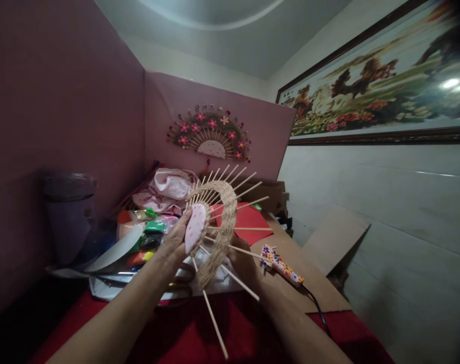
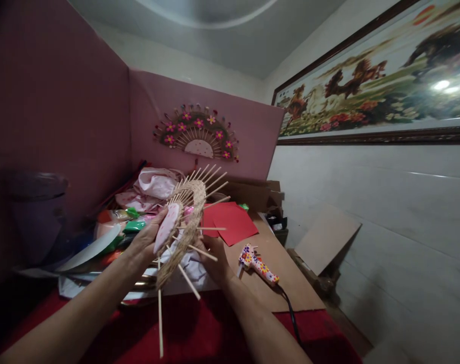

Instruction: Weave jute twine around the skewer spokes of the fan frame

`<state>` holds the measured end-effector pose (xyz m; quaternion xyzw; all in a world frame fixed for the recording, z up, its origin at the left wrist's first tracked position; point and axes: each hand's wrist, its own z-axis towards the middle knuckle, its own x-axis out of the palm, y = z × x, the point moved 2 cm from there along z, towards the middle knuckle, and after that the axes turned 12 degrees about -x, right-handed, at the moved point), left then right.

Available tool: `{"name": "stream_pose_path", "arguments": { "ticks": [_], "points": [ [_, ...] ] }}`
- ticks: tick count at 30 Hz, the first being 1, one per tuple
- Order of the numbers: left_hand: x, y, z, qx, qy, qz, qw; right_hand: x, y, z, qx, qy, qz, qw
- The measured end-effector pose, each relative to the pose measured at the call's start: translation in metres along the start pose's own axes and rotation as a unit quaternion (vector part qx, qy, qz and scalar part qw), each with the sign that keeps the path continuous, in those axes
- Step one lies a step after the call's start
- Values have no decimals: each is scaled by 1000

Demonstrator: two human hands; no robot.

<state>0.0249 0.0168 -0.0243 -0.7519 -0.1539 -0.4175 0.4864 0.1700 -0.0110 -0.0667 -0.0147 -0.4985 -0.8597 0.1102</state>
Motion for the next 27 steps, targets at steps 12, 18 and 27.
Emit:
{"name": "stream_pose_path", "arguments": {
  "ticks": [12, 18, 27],
  "points": [
    [2, -30, -17, 128, -15, -89, 988, -38, -9, 21, 36, -112, 64, 991],
    [4, -27, -16, 136, -25, -97, 986, -34, -13, 19, 7, -27, -80, 996],
    [-6, -33, -11, 147, -43, -102, 983, -34, -15, 17, 55, -6, -52, 997]
  ]
}}
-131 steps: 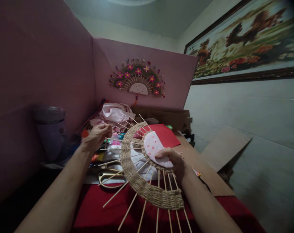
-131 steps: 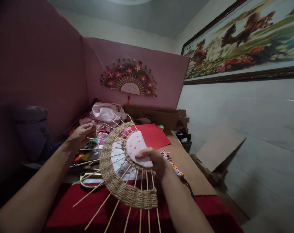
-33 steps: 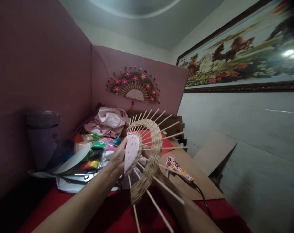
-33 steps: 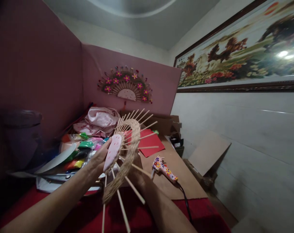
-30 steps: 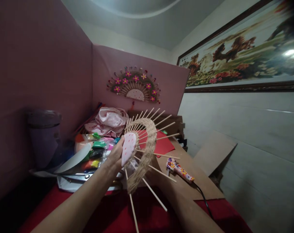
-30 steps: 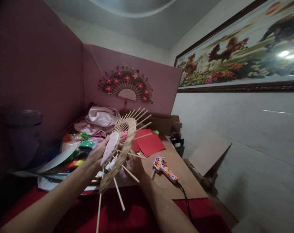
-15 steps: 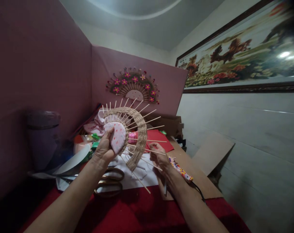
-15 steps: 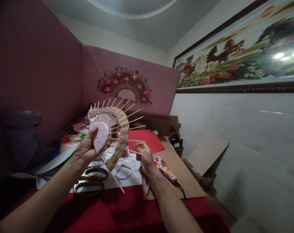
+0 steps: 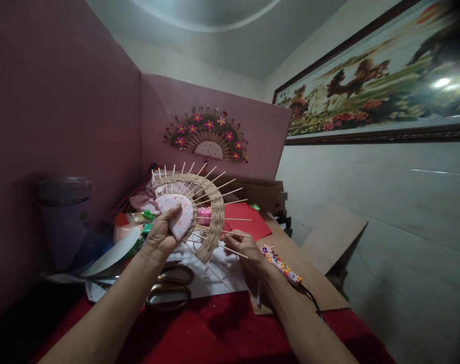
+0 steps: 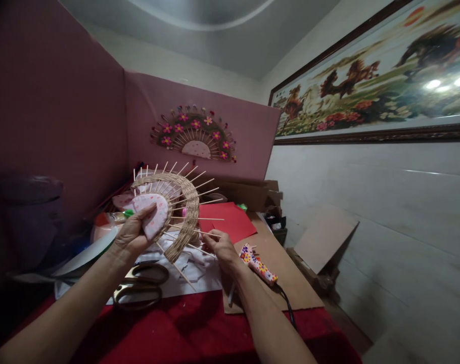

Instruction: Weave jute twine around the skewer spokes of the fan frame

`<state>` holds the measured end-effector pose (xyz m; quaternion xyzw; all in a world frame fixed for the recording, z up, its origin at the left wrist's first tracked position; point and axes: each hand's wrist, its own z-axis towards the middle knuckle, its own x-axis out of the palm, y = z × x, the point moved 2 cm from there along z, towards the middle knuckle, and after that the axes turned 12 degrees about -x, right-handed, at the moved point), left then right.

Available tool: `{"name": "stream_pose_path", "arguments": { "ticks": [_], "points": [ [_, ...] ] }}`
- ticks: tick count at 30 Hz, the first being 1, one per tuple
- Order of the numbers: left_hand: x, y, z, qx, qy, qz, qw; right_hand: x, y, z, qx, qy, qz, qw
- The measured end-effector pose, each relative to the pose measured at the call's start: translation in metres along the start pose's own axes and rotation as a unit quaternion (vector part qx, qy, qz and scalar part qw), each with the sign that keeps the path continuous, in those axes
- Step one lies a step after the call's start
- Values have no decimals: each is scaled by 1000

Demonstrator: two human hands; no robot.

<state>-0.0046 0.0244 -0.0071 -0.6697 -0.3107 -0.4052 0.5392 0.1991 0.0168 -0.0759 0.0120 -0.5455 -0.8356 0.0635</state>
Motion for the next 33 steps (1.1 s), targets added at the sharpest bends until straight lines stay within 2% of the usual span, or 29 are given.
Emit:
{"name": "stream_pose_path", "arguments": {
  "ticks": [5, 10, 14, 17, 21, 24, 30, 33],
  "points": [
    [-3, -5, 3, 14, -6, 17, 1000, -4, 9, -1, 50, 20, -17, 998],
    [-5, -9, 3, 29, -29, 27, 999, -11, 24, -1, 55, 21, -29, 998],
    [-5, -12, 3, 37, -45, 25, 998, -10, 26, -1, 58, 26, 18, 998],
    [-6, -12, 4, 41, -53, 22, 998, -9, 25, 0, 36, 45, 15, 998],
    [-7, -12, 4, 45, -63, 21, 997, -11, 25, 2, -9, 17, -68, 997],
    [-7, -12, 3, 45, -69, 27, 996, -13, 26, 5, -45, 20, -108, 993],
    [-6, -12, 1, 50, -75, 40, 995, -20, 25, 7, -77, 11, -195, 978],
    [-7, -12, 2, 53, -67, 52, 995, -19, 27, 4, -132, 13, -260, 956]
  ]
}}
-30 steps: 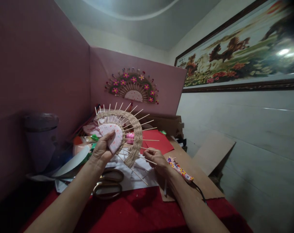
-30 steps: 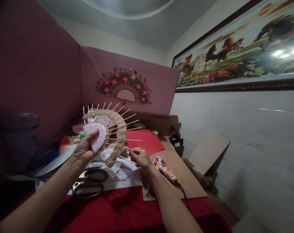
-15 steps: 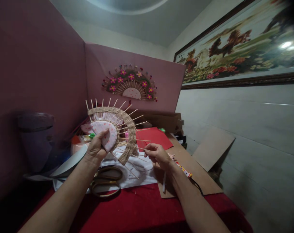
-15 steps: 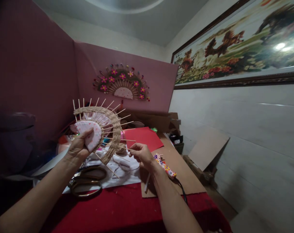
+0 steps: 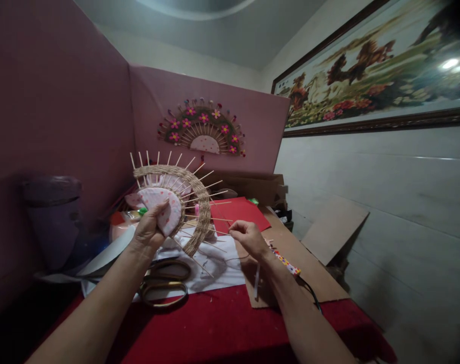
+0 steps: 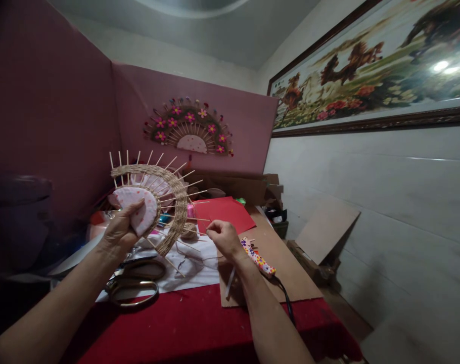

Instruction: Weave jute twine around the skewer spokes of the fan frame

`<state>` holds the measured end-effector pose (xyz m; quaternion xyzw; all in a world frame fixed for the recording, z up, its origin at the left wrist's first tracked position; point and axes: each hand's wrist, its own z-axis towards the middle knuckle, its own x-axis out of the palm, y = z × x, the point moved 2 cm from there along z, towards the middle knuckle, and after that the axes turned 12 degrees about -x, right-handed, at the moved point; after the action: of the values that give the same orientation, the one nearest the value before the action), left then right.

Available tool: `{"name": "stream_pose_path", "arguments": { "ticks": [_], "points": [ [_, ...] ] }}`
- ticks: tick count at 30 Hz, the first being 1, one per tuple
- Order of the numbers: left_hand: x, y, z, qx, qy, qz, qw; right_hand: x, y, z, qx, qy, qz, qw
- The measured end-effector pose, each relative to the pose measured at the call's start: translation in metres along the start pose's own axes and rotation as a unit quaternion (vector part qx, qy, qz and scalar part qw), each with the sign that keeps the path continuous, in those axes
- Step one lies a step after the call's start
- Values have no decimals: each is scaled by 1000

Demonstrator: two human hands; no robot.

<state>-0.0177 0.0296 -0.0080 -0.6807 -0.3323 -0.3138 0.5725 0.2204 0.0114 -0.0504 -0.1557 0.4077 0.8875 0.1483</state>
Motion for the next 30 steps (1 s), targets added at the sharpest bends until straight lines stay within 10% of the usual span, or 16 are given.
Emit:
{"name": "stream_pose_path", "arguments": {
  "ticks": [7, 30],
  "points": [
    [-4, -1, 5, 23, 12, 21, 999, 1, 25, -9, -105, -39, -216, 970],
    [0, 5, 2, 32, -25, -23, 999, 19, 46, -23, -223, 20, -237, 945]
  ]
}}
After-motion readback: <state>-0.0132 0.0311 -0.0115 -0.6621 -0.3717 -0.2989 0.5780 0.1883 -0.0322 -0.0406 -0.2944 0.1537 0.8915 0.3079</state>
